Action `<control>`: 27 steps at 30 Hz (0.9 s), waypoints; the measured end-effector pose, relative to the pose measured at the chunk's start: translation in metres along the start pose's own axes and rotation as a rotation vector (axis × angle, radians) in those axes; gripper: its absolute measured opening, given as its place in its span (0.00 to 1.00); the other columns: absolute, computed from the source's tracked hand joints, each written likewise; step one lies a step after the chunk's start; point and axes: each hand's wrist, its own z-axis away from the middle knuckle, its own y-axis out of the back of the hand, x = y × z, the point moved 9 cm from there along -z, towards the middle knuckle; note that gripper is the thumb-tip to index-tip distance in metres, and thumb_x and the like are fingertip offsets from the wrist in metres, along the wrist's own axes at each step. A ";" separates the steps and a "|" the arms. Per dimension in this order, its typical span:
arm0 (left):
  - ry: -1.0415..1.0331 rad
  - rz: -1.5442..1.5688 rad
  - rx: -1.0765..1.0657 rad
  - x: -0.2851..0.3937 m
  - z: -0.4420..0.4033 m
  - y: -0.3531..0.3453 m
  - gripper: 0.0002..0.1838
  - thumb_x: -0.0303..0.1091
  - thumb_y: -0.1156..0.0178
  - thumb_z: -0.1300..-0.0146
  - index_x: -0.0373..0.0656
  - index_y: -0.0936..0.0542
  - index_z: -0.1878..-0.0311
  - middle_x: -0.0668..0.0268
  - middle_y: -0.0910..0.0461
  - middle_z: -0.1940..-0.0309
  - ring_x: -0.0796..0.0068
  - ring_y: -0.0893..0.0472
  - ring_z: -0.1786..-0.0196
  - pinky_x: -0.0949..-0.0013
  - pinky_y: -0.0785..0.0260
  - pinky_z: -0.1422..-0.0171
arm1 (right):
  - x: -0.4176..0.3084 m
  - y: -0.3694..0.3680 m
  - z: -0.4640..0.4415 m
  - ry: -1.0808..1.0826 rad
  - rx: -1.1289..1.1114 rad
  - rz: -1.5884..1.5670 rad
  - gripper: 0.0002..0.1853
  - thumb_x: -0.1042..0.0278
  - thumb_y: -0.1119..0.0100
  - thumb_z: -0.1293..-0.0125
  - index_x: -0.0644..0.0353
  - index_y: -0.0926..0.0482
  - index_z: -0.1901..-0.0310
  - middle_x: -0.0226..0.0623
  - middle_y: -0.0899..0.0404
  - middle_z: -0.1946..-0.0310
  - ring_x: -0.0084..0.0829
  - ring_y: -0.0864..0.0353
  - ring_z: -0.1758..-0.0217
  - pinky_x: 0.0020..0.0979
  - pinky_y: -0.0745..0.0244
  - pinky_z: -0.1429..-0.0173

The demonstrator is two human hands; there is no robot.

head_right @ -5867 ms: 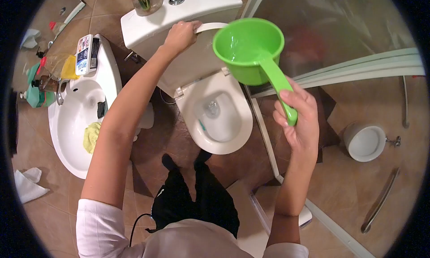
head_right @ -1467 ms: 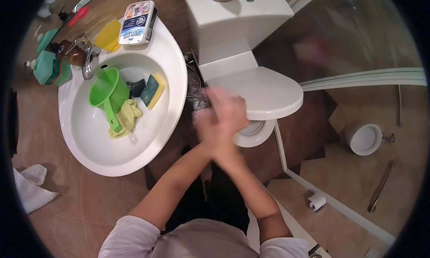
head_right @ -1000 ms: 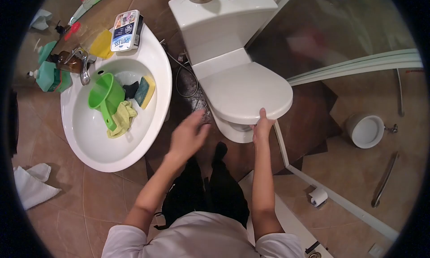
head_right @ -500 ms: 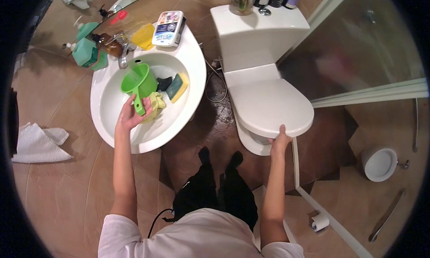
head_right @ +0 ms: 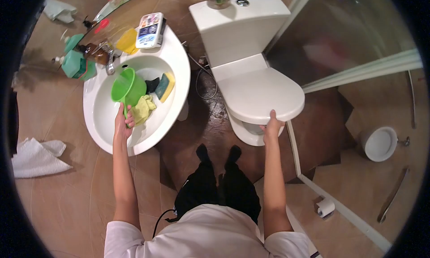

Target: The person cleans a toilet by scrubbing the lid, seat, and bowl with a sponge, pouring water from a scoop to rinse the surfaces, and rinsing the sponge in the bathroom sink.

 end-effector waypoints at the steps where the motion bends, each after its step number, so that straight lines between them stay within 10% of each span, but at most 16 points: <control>1: -0.025 -0.045 0.022 0.000 0.003 0.003 0.18 0.52 0.53 0.31 0.46 0.29 0.62 0.76 0.38 0.83 0.89 0.45 0.88 0.82 0.56 0.86 | 0.000 0.003 -0.003 0.003 0.019 -0.009 0.28 0.60 0.50 0.33 0.59 0.45 0.35 0.46 0.36 0.41 0.46 0.30 0.42 0.52 0.29 0.49; 5: -0.105 -0.146 0.064 -0.003 0.011 0.003 0.18 0.52 0.54 0.31 0.45 0.29 0.61 0.75 0.38 0.84 0.88 0.45 0.88 0.80 0.56 0.86 | 0.001 0.008 0.001 0.031 0.010 -0.027 0.30 0.63 0.49 0.33 0.59 0.49 0.35 0.46 0.38 0.40 0.47 0.33 0.39 0.57 0.31 0.46; 7: -0.102 -0.176 0.076 -0.008 0.014 0.001 0.18 0.52 0.53 0.31 0.46 0.29 0.61 0.75 0.38 0.84 0.87 0.45 0.88 0.80 0.56 0.86 | 0.014 0.015 -0.003 -0.012 -0.005 0.054 0.38 0.59 0.48 0.35 0.62 0.62 0.35 0.50 0.40 0.40 0.43 0.31 0.42 0.42 0.24 0.56; 16: -0.167 -0.087 0.115 -0.026 0.008 0.007 0.17 0.53 0.53 0.32 0.49 0.29 0.61 0.76 0.39 0.83 0.86 0.45 0.87 0.79 0.55 0.84 | 0.167 0.099 -0.050 -0.320 0.017 -0.147 0.22 0.55 0.48 0.35 0.54 0.35 0.42 0.41 0.33 0.46 0.41 0.30 0.48 0.45 0.30 0.54; 27: -0.190 -0.087 0.165 -0.029 0.005 0.005 0.16 0.51 0.53 0.32 0.49 0.28 0.63 0.77 0.39 0.84 0.88 0.46 0.88 0.81 0.57 0.86 | 0.241 0.107 -0.070 -0.571 0.056 -0.449 0.25 0.57 0.50 0.36 0.54 0.39 0.40 0.39 0.38 0.43 0.40 0.39 0.39 0.45 0.41 0.39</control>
